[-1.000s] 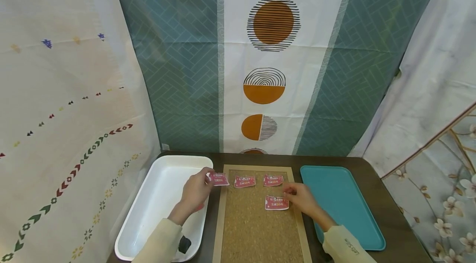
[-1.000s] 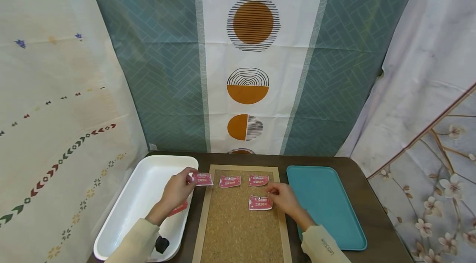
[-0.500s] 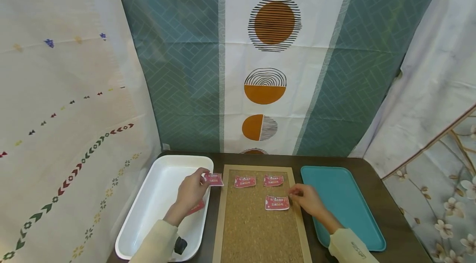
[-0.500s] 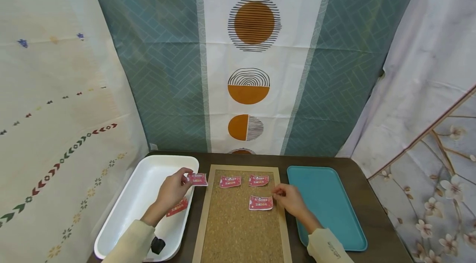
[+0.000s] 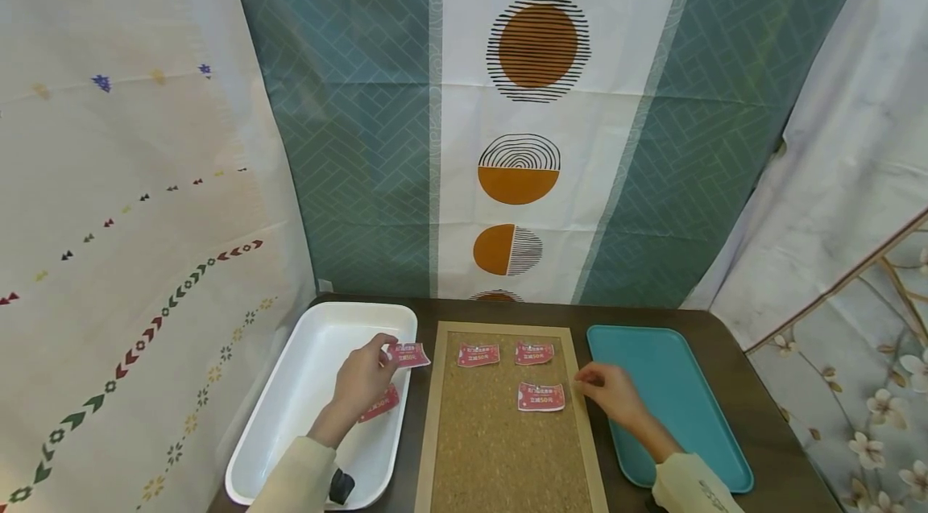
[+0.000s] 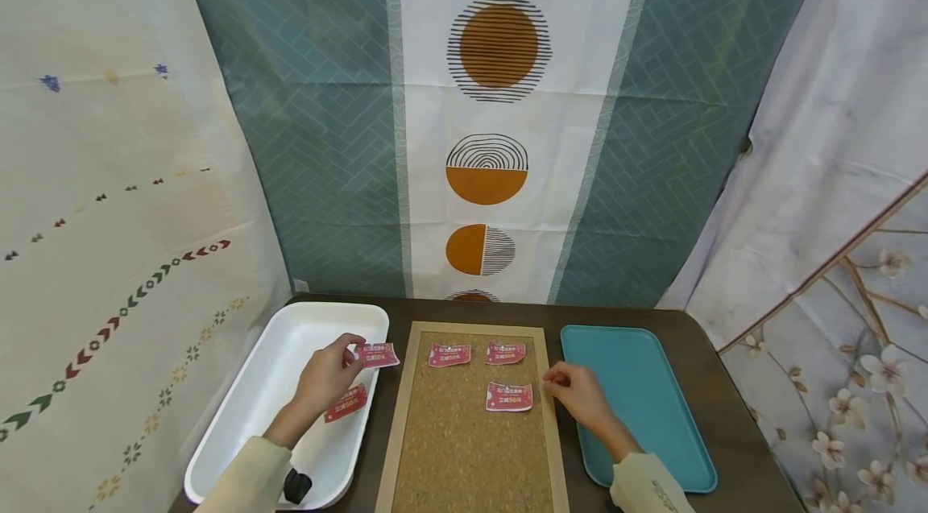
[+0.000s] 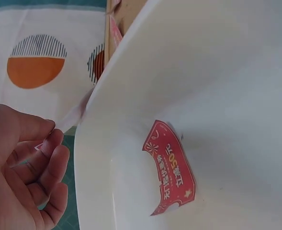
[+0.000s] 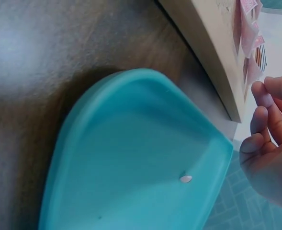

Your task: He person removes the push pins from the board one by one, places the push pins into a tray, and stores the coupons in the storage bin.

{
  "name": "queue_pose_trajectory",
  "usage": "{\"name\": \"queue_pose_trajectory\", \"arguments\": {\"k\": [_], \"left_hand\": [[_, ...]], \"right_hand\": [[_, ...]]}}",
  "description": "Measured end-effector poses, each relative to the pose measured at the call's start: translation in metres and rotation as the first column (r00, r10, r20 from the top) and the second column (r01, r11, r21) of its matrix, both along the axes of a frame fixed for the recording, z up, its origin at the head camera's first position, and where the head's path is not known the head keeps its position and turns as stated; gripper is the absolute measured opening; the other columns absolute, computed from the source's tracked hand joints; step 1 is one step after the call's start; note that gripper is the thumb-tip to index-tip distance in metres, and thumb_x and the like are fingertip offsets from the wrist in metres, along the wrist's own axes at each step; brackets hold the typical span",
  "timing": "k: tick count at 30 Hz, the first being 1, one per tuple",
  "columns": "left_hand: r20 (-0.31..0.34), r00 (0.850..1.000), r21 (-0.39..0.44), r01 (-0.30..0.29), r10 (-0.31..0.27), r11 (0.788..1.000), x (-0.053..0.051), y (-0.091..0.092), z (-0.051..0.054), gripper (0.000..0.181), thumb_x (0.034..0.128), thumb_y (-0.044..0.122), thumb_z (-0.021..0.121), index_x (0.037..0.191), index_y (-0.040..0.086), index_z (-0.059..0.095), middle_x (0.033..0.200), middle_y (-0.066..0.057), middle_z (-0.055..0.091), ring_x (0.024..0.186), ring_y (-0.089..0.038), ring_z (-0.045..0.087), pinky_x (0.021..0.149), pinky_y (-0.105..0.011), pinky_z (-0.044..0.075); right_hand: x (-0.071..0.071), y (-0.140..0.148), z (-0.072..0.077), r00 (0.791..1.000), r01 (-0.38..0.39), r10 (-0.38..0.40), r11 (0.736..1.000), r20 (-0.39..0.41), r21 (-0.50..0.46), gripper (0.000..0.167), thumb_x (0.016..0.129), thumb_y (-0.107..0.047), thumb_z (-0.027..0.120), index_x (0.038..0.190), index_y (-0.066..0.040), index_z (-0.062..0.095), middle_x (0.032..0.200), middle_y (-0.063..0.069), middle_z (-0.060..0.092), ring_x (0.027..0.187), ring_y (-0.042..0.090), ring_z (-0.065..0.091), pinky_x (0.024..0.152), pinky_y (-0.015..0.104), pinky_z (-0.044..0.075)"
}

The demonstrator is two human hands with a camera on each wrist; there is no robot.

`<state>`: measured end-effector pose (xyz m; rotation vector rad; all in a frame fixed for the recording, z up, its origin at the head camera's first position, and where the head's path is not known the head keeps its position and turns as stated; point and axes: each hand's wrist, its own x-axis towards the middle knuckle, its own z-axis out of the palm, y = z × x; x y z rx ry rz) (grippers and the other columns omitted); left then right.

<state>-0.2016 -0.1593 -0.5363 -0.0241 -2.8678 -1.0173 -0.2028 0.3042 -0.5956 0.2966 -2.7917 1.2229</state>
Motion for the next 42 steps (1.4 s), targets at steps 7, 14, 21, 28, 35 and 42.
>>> {"name": "queue_pose_trajectory", "arguments": {"k": [7, 14, 21, 28, 35, 42], "left_hand": [[0.016, 1.000, -0.021, -0.023, 0.024, 1.000, 0.002, -0.008, -0.002, 0.040, 0.0946, 0.015, 0.077, 0.132, 0.009, 0.066, 0.091, -0.008, 0.074, 0.066, -0.014, 0.060, 0.062, -0.031, 0.055], [0.040, 0.999, -0.042, -0.031, 0.033, 0.999, 0.001, -0.019, -0.003, 0.043, 0.0950, 0.013, 0.076, 0.135, 0.007, 0.064, 0.090, -0.009, 0.074, 0.065, -0.014, 0.060, 0.059, -0.030, 0.053], [0.085, 0.996, -0.061, -0.030, 0.035, 0.998, 0.002, -0.030, -0.004, 0.042, 0.0951, 0.012, 0.075, 0.134, 0.002, 0.064, 0.085, -0.007, 0.072, 0.063, -0.015, 0.060, 0.055, -0.031, 0.049], [0.126, 0.991, -0.098, -0.035, 0.047, 0.995, 0.002, -0.039, -0.007, 0.041, 0.0931, 0.011, 0.077, 0.131, 0.001, 0.065, 0.080, -0.005, 0.069, 0.060, -0.015, 0.059, 0.053, -0.029, 0.048], [0.170, 0.984, -0.121, -0.027, 0.047, 0.992, 0.003, -0.043, -0.011, 0.041, 0.0917, 0.009, 0.077, 0.130, 0.000, 0.065, 0.076, -0.004, 0.067, 0.056, -0.016, 0.057, 0.051, -0.029, 0.044], [0.238, 0.970, -0.161, -0.010, 0.049, 0.987, 0.002, -0.046, -0.014, 0.042, 0.0920, 0.012, 0.078, 0.129, 0.000, 0.064, 0.083, -0.008, 0.070, 0.062, -0.017, 0.060, 0.054, -0.029, 0.047]], "right_hand": [[0.003, 0.009, -0.001, 0.999, 0.028, -0.029, 0.999, 0.026, 0.030, 0.006, 0.092, -0.002, 0.077, 0.098, -0.004, 0.078, 0.087, 0.000, 0.076, 0.081, 0.009, 0.067, 0.072, 0.030, 0.054], [0.005, 0.017, -0.003, 0.996, 0.064, -0.065, 0.998, 0.064, 0.019, 0.008, 0.093, -0.001, 0.076, 0.099, -0.004, 0.077, 0.092, 0.003, 0.076, 0.083, 0.013, 0.069, 0.071, 0.029, 0.054], [0.007, 0.024, -0.005, 0.997, 0.069, -0.069, 0.998, 0.033, 0.016, 0.007, 0.090, 0.000, 0.077, 0.096, -0.004, 0.078, 0.090, 0.005, 0.078, 0.081, 0.012, 0.069, 0.070, 0.028, 0.055], [0.009, 0.034, -0.007, 0.997, 0.077, -0.078, 0.996, 0.012, 0.043, 0.005, 0.090, -0.003, 0.079, 0.095, -0.005, 0.079, 0.088, 0.004, 0.078, 0.082, 0.011, 0.070, 0.072, 0.030, 0.055], [0.013, 0.042, -0.013, 0.995, 0.101, -0.101, 0.994, 0.001, 0.049, 0.005, 0.088, -0.003, 0.081, 0.091, -0.006, 0.078, 0.083, 0.001, 0.076, 0.076, 0.007, 0.065, 0.068, 0.029, 0.052], [0.014, 0.048, -0.016, 0.993, 0.110, -0.113, 0.992, 0.038, 0.069, 0.006, 0.089, -0.002, 0.080, 0.093, -0.006, 0.079, 0.087, 0.003, 0.078, 0.081, 0.011, 0.069, 0.071, 0.029, 0.054]]}}
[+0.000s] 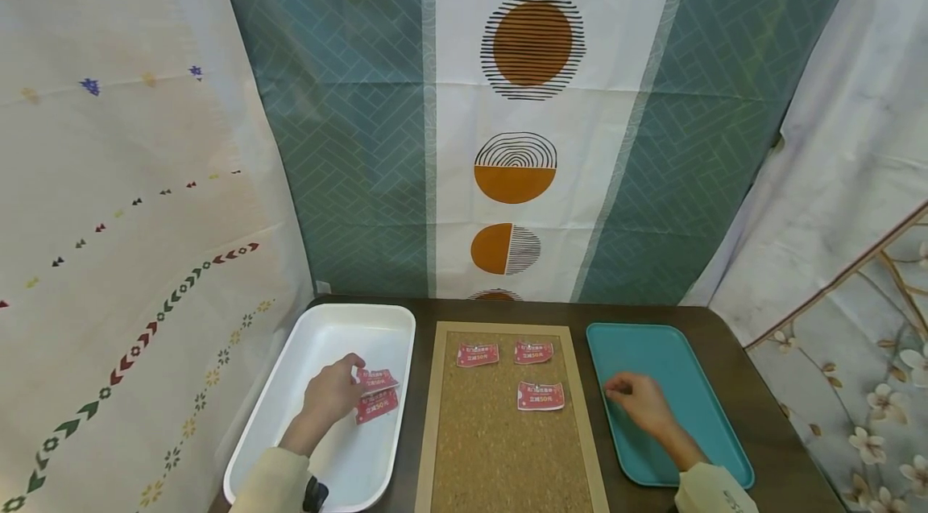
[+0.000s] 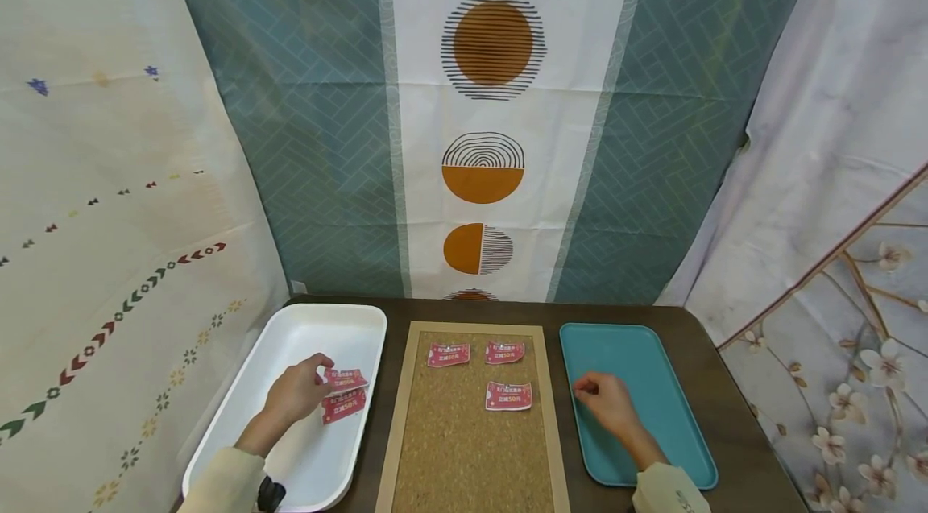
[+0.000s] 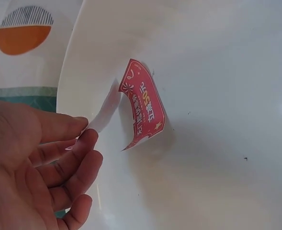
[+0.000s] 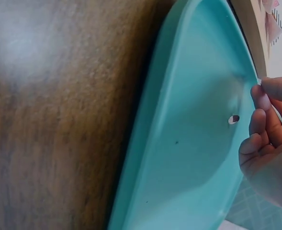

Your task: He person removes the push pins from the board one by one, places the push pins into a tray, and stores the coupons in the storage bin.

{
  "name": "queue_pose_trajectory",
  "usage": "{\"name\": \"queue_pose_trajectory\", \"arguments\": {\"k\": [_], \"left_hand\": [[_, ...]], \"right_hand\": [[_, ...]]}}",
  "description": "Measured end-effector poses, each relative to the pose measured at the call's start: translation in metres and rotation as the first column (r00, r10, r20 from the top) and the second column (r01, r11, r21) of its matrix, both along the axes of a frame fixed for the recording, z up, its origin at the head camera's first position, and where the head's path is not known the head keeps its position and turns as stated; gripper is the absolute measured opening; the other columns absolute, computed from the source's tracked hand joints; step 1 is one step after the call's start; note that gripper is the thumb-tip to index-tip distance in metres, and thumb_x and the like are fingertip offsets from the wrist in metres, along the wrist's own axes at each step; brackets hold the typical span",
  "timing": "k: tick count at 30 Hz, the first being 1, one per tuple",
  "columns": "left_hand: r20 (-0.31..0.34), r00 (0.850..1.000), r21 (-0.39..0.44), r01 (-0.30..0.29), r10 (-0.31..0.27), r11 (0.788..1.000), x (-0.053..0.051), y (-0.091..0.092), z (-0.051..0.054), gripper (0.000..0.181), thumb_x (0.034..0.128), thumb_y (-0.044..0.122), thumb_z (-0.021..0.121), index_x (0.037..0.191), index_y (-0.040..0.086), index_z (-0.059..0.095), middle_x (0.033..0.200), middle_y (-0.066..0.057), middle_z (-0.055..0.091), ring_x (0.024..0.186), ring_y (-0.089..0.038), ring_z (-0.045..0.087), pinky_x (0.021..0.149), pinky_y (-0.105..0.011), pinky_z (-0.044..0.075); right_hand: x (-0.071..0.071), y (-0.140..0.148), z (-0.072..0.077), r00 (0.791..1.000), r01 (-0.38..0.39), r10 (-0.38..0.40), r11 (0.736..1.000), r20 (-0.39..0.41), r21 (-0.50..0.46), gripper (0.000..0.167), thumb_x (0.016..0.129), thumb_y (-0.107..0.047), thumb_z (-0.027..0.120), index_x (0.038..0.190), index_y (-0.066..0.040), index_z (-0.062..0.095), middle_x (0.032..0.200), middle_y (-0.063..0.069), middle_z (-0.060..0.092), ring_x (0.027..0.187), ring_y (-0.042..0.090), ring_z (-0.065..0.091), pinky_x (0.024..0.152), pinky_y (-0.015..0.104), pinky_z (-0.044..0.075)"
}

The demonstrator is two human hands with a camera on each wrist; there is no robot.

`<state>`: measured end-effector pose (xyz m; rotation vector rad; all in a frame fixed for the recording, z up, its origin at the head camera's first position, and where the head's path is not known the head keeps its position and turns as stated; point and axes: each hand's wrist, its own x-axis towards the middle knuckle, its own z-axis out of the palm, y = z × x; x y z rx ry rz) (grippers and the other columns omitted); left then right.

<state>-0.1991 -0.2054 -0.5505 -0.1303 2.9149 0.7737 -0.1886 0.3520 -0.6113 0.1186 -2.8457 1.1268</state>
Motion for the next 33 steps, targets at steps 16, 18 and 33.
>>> {"name": "queue_pose_trajectory", "arguments": {"k": [16, 18, 33], "left_hand": [[0.032, 0.999, -0.049, 0.022, -0.020, 0.999, 0.0011, -0.0032, -0.0062, 0.041, 0.0923, 0.012, 0.077, 0.129, 0.000, 0.064, 0.085, -0.008, 0.071, 0.065, -0.018, 0.061, 0.057, -0.031, 0.048], [0.043, 0.999, -0.049, 0.021, -0.019, 0.999, 0.0015, -0.0035, -0.0074, 0.040, 0.0925, 0.013, 0.077, 0.129, 0.000, 0.064, 0.086, -0.008, 0.071, 0.067, -0.018, 0.061, 0.058, -0.032, 0.049], [0.068, 0.998, -0.045, 0.015, -0.012, 0.999, 0.0021, -0.0050, -0.0081, 0.039, 0.0945, 0.018, 0.078, 0.128, 0.001, 0.065, 0.087, -0.008, 0.072, 0.067, -0.018, 0.062, 0.060, -0.032, 0.049]], "right_hand": [[0.0030, 0.0055, -0.0046, 0.999, -0.005, 0.004, 1.000, 0.042, 0.019, 0.007, 0.087, -0.004, 0.080, 0.092, -0.001, 0.077, 0.088, 0.004, 0.078, 0.081, 0.014, 0.068, 0.072, 0.030, 0.053], [0.0034, 0.0059, -0.0058, 0.999, -0.005, 0.004, 1.000, 0.043, 0.030, 0.006, 0.087, -0.004, 0.080, 0.092, -0.002, 0.077, 0.087, 0.004, 0.077, 0.081, 0.014, 0.068, 0.072, 0.031, 0.053], [0.0041, 0.0076, -0.0093, 1.000, -0.017, 0.015, 0.999, 0.026, 0.046, 0.007, 0.085, -0.001, 0.079, 0.088, -0.008, 0.078, 0.085, 0.003, 0.077, 0.080, 0.015, 0.069, 0.072, 0.031, 0.054]]}}
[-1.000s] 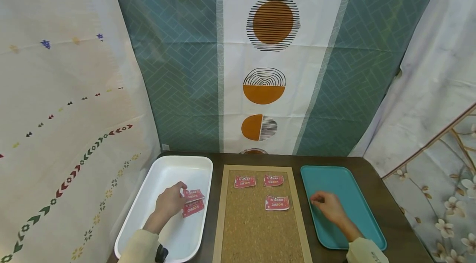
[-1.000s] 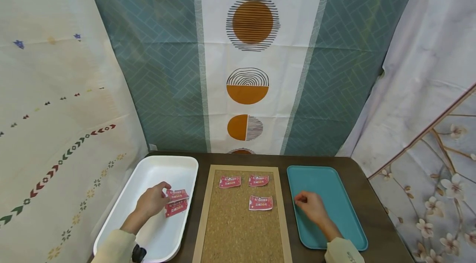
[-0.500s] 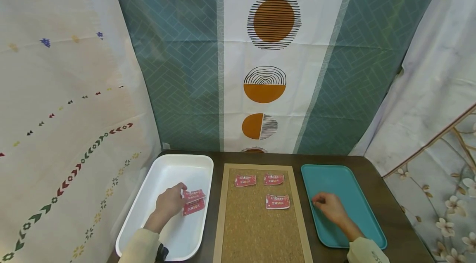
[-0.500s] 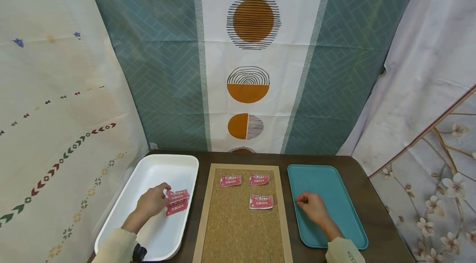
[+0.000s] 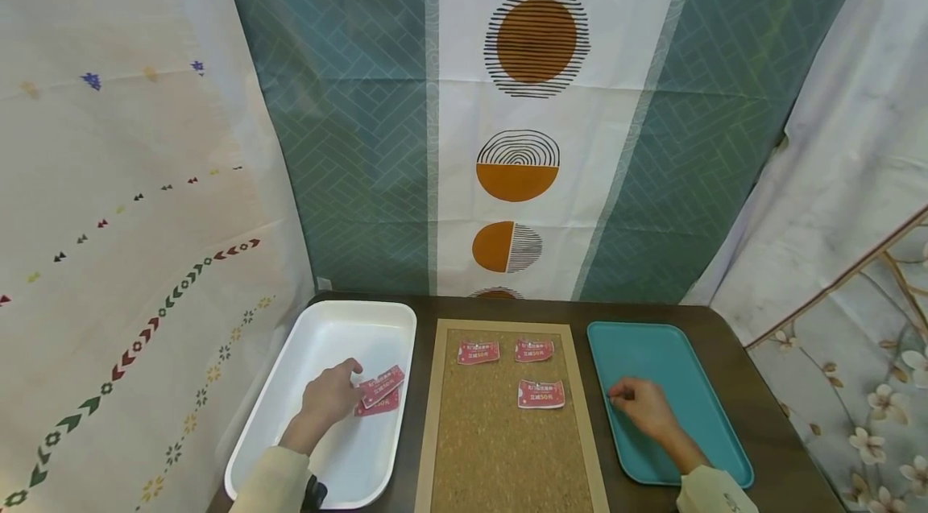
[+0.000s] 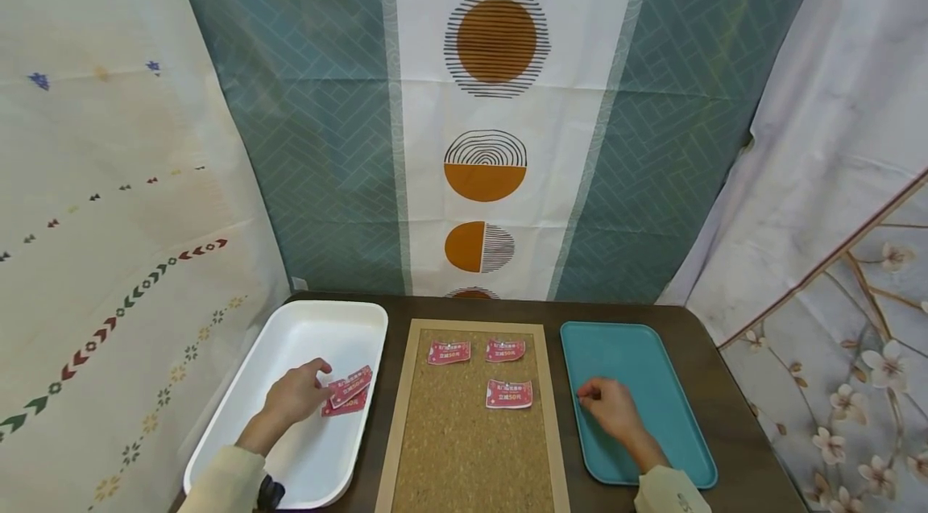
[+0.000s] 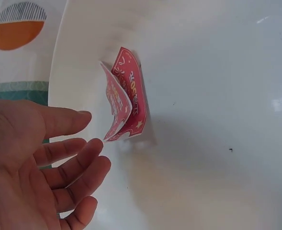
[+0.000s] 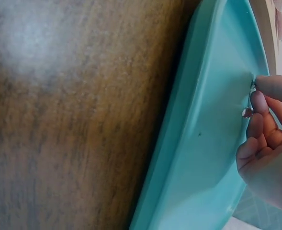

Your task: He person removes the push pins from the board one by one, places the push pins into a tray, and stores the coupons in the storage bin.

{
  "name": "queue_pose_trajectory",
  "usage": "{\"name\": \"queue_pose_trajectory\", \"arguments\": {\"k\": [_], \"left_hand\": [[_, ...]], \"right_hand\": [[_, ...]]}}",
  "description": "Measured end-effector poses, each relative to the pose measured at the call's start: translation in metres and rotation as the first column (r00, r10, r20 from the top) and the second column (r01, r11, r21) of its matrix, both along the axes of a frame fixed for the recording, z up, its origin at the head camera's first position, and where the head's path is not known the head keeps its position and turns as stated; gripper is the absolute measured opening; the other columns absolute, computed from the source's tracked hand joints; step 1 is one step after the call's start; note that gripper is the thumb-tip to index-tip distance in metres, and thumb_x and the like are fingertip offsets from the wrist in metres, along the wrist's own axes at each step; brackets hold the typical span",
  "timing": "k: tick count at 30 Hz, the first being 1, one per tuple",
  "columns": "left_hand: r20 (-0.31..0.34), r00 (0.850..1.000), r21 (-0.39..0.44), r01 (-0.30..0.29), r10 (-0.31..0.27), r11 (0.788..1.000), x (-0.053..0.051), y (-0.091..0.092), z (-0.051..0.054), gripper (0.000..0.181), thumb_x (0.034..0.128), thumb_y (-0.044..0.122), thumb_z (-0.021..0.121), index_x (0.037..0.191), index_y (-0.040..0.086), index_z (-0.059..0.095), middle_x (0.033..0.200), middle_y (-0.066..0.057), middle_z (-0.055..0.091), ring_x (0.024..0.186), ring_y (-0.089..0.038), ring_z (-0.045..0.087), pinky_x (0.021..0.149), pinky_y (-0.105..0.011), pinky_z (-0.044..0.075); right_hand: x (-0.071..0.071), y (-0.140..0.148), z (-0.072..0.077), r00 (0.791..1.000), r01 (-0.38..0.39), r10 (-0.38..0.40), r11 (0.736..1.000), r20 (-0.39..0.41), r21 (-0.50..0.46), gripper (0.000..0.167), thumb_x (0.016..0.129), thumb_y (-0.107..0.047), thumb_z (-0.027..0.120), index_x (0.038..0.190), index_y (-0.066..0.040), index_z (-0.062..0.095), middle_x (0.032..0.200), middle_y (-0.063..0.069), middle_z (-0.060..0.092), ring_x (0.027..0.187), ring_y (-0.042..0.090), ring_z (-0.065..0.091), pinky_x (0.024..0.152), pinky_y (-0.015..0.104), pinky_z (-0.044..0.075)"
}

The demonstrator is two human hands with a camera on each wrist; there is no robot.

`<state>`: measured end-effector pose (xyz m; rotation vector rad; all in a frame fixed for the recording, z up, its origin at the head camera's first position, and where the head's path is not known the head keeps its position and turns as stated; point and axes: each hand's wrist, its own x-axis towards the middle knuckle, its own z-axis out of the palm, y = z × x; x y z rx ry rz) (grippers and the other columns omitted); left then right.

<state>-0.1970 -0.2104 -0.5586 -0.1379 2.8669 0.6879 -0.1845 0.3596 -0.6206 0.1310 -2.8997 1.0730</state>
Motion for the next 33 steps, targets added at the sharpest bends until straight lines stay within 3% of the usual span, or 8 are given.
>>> {"name": "queue_pose_trajectory", "arguments": {"k": [9, 15, 28, 33], "left_hand": [[-0.143, 0.989, 0.114, -0.024, 0.040, 0.993, -0.007, 0.005, 0.009, 0.039, 0.0968, 0.020, 0.074, 0.129, 0.000, 0.065, 0.091, -0.009, 0.073, 0.066, -0.016, 0.062, 0.058, -0.032, 0.049], [-0.218, 0.974, 0.150, -0.023, 0.056, 0.988, -0.011, 0.013, 0.013, 0.038, 0.0977, 0.022, 0.073, 0.128, 0.001, 0.066, 0.097, -0.012, 0.073, 0.072, -0.018, 0.063, 0.062, -0.033, 0.051], [-0.346, 0.937, 0.234, 0.038, 0.047, 0.971, -0.016, 0.044, 0.013, 0.032, 0.0968, 0.021, 0.075, 0.125, 0.006, 0.070, 0.098, -0.010, 0.074, 0.073, -0.017, 0.064, 0.066, -0.034, 0.055], [-0.339, 0.939, 0.248, 0.041, 0.047, 0.968, -0.018, 0.057, 0.015, 0.033, 0.0975, 0.022, 0.075, 0.127, 0.008, 0.069, 0.100, -0.009, 0.075, 0.072, -0.015, 0.064, 0.067, -0.033, 0.057]], "right_hand": [[-0.002, -0.009, 0.008, 0.997, 0.030, -0.028, 0.999, -0.067, 0.024, 0.009, 0.086, -0.004, 0.081, 0.093, -0.009, 0.079, 0.084, -0.001, 0.070, 0.074, 0.007, 0.059, 0.066, 0.030, 0.048], [-0.009, -0.024, 0.015, 0.996, 0.016, -0.015, 1.000, -0.087, 0.012, 0.010, 0.088, -0.003, 0.080, 0.095, -0.009, 0.081, 0.087, 0.000, 0.074, 0.074, 0.008, 0.059, 0.065, 0.030, 0.048], [-0.031, -0.068, 0.029, 0.995, -0.020, 0.016, 0.999, -0.096, -0.036, 0.009, 0.089, -0.002, 0.079, 0.094, -0.008, 0.078, 0.083, -0.002, 0.070, 0.074, 0.011, 0.057, 0.066, 0.029, 0.049], [-0.037, -0.084, 0.032, 0.994, -0.043, 0.036, 0.997, -0.102, -0.070, 0.005, 0.088, -0.005, 0.082, 0.091, -0.005, 0.077, 0.083, -0.001, 0.069, 0.074, 0.012, 0.056, 0.064, 0.029, 0.048]]}}
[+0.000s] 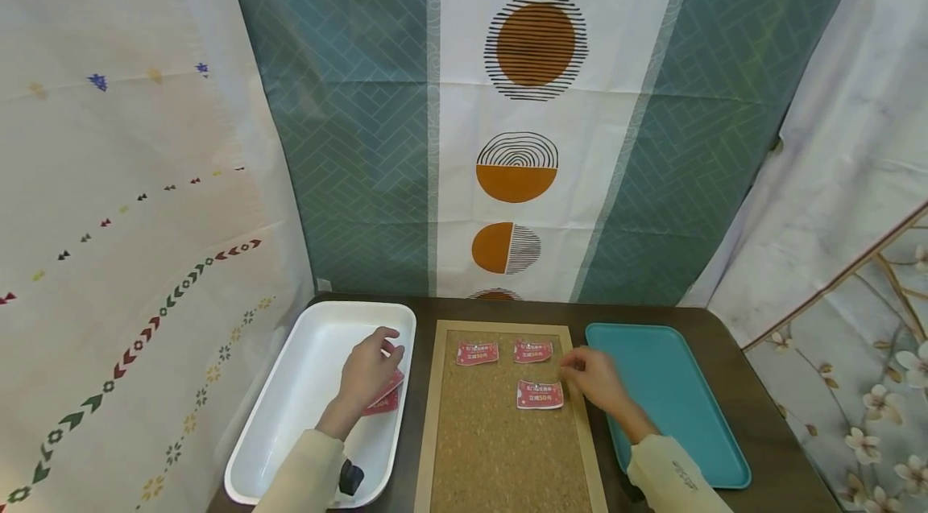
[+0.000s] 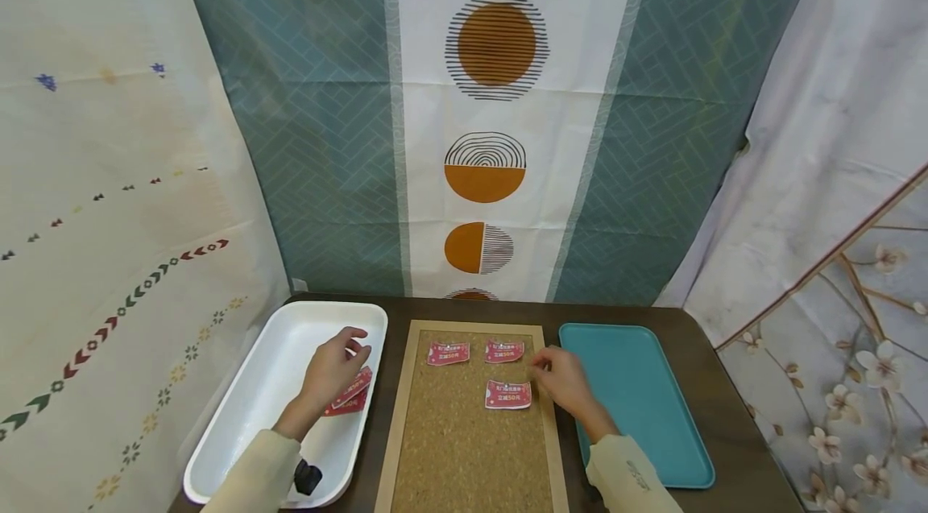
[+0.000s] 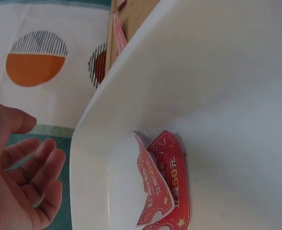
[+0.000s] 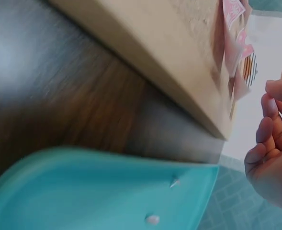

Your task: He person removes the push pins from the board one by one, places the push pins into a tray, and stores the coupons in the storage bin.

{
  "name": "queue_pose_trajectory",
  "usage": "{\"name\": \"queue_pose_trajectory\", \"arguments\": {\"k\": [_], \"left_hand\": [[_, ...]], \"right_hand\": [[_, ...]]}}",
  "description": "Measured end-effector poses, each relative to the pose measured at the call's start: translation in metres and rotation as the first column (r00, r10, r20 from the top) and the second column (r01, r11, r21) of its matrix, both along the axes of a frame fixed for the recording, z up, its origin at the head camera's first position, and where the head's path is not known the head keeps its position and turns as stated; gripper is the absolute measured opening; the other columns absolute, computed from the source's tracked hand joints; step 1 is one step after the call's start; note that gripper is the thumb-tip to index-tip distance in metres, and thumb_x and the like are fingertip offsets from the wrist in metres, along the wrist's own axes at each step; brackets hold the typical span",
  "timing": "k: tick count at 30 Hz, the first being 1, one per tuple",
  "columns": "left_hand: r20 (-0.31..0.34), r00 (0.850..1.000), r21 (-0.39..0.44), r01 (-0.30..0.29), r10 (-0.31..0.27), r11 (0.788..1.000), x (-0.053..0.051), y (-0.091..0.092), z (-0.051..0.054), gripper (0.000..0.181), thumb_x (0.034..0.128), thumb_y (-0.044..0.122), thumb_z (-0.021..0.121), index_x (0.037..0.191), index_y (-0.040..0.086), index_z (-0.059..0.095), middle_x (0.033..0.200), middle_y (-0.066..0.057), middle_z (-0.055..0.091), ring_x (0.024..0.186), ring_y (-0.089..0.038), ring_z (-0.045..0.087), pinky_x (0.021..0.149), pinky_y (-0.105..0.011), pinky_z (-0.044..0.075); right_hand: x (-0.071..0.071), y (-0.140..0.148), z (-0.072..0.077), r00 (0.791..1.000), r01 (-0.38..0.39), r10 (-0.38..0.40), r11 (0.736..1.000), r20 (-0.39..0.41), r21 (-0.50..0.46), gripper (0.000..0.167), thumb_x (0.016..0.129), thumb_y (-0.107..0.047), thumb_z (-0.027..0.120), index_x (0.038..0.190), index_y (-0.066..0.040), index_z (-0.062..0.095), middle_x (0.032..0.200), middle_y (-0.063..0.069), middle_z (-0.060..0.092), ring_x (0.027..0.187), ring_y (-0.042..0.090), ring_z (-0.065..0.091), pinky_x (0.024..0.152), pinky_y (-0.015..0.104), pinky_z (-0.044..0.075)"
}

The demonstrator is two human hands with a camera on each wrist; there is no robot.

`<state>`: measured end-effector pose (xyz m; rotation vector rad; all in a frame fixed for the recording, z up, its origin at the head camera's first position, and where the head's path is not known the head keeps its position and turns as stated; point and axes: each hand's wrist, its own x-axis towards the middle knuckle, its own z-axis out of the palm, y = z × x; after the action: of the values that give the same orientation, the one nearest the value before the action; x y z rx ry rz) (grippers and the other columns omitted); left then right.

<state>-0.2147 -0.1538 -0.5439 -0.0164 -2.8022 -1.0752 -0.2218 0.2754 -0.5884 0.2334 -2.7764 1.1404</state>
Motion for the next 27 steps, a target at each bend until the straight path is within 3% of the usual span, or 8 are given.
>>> {"name": "queue_pose_trajectory", "arguments": {"k": [6, 19, 27], "left_hand": [[0.005, 1.000, 0.019, 0.014, -0.014, 1.000, -0.002, 0.009, 0.001, 0.031, 0.0986, 0.019, 0.073, 0.127, 0.007, 0.068, 0.097, -0.009, 0.074, 0.067, -0.012, 0.062, 0.061, -0.030, 0.052], [-0.014, 0.998, 0.053, 0.054, -0.053, 0.997, -0.010, 0.023, -0.003, 0.030, 0.0992, 0.020, 0.073, 0.126, 0.007, 0.068, 0.094, -0.007, 0.073, 0.065, -0.012, 0.058, 0.057, -0.030, 0.049], [-0.034, 0.996, 0.071, 0.084, -0.082, 0.994, -0.015, 0.032, -0.005, 0.029, 0.0993, 0.018, 0.071, 0.125, 0.005, 0.069, 0.094, -0.006, 0.072, 0.066, -0.012, 0.059, 0.058, -0.030, 0.048]], "right_hand": [[-0.005, -0.014, 0.001, 0.998, -0.002, 0.005, 0.999, 0.057, -0.044, 0.009, 0.091, -0.010, 0.082, 0.094, -0.003, 0.078, 0.088, -0.001, 0.071, 0.074, 0.012, 0.056, 0.063, 0.028, 0.047], [-0.016, -0.033, 0.000, 1.000, -0.023, 0.024, 0.999, 0.020, -0.039, 0.003, 0.092, -0.003, 0.078, 0.094, -0.003, 0.078, 0.086, -0.001, 0.073, 0.073, 0.011, 0.057, 0.065, 0.030, 0.050], [-0.019, -0.041, 0.001, 0.998, -0.033, 0.036, 0.998, 0.053, -0.058, 0.009, 0.092, 0.001, 0.076, 0.094, -0.006, 0.080, 0.085, 0.002, 0.073, 0.073, 0.012, 0.056, 0.065, 0.029, 0.049]]}}
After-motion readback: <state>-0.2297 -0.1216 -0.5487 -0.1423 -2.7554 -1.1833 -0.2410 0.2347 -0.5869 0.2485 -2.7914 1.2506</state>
